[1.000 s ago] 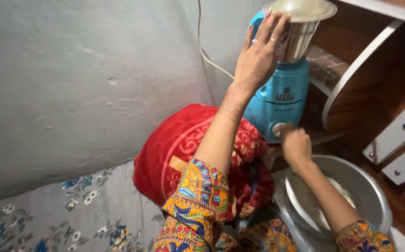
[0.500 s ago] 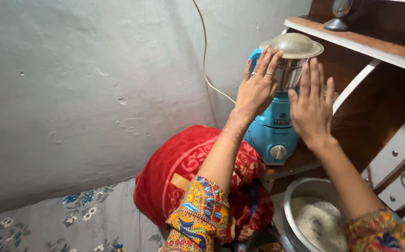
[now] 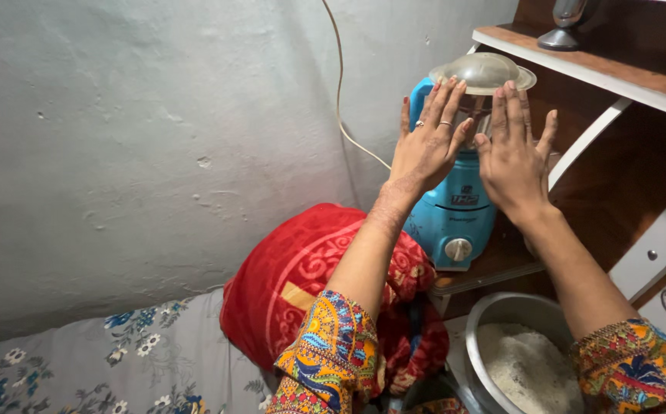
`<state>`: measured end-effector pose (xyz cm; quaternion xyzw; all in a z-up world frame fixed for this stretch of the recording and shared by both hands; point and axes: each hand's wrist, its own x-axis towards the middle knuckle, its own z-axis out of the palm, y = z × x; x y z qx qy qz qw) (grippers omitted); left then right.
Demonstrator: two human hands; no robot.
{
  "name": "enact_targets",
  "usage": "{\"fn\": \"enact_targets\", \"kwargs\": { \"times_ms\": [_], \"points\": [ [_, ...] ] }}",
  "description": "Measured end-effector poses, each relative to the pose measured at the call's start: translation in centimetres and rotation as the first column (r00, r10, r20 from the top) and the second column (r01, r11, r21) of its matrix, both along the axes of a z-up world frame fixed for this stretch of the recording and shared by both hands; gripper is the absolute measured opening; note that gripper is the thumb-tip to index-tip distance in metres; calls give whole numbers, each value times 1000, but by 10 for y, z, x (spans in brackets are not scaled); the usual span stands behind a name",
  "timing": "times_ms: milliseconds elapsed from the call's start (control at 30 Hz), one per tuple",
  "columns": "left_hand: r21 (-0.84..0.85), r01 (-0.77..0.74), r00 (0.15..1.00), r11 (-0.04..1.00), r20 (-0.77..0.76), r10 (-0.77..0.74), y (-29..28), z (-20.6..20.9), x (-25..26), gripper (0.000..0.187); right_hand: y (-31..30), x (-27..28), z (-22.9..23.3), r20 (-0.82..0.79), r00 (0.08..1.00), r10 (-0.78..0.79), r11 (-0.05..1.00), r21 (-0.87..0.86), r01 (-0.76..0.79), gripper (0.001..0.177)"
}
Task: The person plugs in a blender, attaches a steel grinding jar to the blue base, adds rice from a metal bowl into the jar, and secures the lid. They then hold the lid and run the blender in repeated bursts to grind the rice, keeping one hand on the jar while operating the switch.
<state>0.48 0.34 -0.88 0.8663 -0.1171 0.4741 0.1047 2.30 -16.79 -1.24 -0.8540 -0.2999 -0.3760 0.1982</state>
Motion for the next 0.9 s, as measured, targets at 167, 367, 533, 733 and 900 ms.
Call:
{"fn": "enact_targets", "kwargs": {
  "times_ms": [167, 367, 533, 733, 900],
  "points": [
    [16, -25, 1000, 1000, 5, 25, 0, -2, -1, 61, -4, -3, 3, 11, 1000, -9, 1000, -24, 9, 72],
    [-42, 32, 999, 999, 23, -31, -4, -6, 5, 64, -1, -2, 1, 24, 999, -37, 999, -28, 37, 77],
    [-46, 36, 999, 998, 28, -35, -4, -7, 6, 64, 4, -1, -3, 26, 998, -58, 998, -11, 58, 86],
    [-30, 17, 999, 999, 36, -16, -4, -9, 7, 66, 1, 2, -5, 28, 998, -50, 998, -33, 50, 89],
    [-51, 23, 998, 998, 59, -20, -8, -11, 9, 67, 0, 6, -8, 31, 998, -55, 998, -36, 56, 91]
  ]
}}
